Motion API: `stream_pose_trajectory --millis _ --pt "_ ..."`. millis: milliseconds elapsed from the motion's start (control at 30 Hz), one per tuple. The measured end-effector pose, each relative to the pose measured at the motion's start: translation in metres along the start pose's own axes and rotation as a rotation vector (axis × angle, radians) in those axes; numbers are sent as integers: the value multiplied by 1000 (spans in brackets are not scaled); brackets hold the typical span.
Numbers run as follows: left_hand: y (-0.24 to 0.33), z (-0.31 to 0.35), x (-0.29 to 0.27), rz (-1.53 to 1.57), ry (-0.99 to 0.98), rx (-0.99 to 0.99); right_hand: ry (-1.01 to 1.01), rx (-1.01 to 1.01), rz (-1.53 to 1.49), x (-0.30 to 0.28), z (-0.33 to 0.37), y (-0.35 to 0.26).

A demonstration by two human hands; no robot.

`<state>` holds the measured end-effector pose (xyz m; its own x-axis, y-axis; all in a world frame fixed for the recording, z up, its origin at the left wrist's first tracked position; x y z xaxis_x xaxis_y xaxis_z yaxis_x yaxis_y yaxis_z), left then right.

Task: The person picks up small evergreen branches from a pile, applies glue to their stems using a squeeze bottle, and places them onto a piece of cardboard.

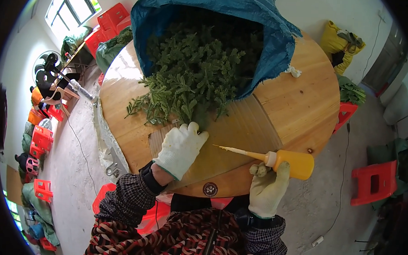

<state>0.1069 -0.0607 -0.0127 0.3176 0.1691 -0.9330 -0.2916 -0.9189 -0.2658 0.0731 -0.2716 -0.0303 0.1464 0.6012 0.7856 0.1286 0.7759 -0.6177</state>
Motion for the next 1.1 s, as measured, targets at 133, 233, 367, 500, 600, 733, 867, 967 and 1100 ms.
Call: stream_pose_trajectory --millis 133,233,367,500,600,733,867,967,1100 --pt "-2 -2 -1 -43 -76 -8 -6 -5 5 -2 0 0" --pt "1 0 -9 -29 -80 4 5 -5 5 -2 0 0" --pt "19 18 -27 140 -66 88 0 -3 2 1 0 0" --pt "27 27 -38 439 -71 188 -7 -49 -19 0 -1 0" --pt "23 27 -39 469 -18 156 19 -37 -9 3 0 -1" --pt "13 26 -30 418 215 112 23 -17 -14 5 -1 0" --pt "20 34 -27 286 -168 185 0 -41 -32 2 0 1" --pt "26 35 -36 338 -241 176 3 -31 -43 1 0 1" --pt "21 29 -33 136 -5 14 2 -31 -44 1 0 0"
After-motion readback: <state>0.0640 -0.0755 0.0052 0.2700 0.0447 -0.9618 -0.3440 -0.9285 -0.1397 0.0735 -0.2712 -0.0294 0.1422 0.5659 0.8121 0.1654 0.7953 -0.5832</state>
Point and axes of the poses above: each hand's wrist, its own z-axis away from the middle knuckle, its own x-axis out of the palm, y = z × x, the point moved 1 cm from there along -z, towards the middle knuckle, and after that the axes turned 5 degrees about -y, right-handed, at the moved point
